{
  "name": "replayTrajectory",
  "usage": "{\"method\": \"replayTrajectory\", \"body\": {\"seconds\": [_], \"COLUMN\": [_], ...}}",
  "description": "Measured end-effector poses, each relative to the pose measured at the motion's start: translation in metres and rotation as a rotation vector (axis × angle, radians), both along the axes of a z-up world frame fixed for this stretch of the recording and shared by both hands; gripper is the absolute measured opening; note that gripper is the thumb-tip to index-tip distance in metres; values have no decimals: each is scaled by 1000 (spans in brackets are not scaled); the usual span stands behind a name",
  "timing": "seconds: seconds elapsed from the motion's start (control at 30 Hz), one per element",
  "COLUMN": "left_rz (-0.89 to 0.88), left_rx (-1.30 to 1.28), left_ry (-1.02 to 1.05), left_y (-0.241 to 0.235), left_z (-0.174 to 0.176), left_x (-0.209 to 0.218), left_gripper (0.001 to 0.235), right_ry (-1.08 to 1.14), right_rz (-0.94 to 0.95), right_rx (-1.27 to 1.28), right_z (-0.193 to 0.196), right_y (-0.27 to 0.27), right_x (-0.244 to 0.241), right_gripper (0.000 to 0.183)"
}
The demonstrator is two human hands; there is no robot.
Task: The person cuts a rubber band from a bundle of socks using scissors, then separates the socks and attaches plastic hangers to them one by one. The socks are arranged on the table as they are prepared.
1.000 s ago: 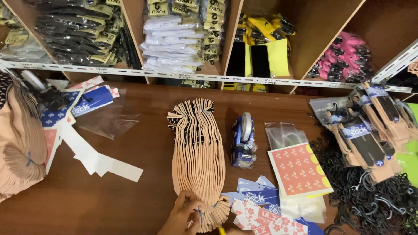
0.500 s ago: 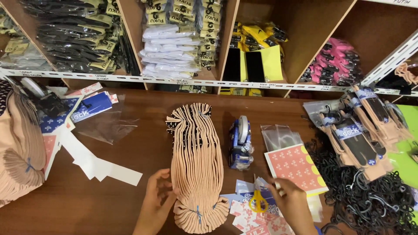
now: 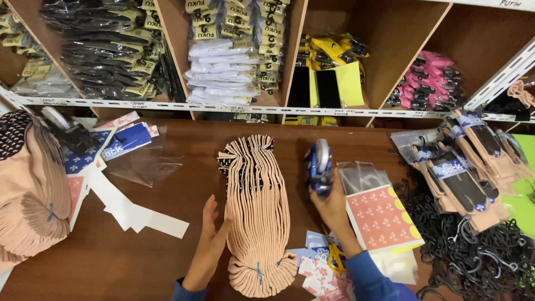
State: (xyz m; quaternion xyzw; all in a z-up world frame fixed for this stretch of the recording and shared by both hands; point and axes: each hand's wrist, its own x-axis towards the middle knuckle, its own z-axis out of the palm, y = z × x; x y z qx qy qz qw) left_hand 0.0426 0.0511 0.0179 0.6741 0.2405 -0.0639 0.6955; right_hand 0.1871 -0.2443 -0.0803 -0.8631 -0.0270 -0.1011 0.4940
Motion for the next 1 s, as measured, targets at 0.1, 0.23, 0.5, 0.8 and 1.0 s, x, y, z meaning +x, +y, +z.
{"method": "replayTrajectory", "body": {"seconds": [0.1, 0.23, 0.5, 0.8, 1.0], "left_rz": [52, 61, 8, -52, -177], "left_rx": [-88, -152, -379, -904, -890], "left_ry": [82, 238, 237, 27, 196], "left_y": [4, 8, -4, -26, -38], "left_z": [4, 24, 12, -48, -68], "left_x": [4, 15, 51, 72, 74], "left_gripper": [80, 86, 106, 69, 85], "right_ry": [-239, -500, -21, 172, 370], "right_rz": [-57, 98, 428, 493, 469], "right_rx": [-121, -375, 90, -341, -638], "right_z": [12, 26, -6, 130, 117], "right_y": [-7, 15, 96, 117, 122], "right_x": [-1, -46, -34, -72, -83], "right_gripper": [100, 45, 63, 71, 83]}}
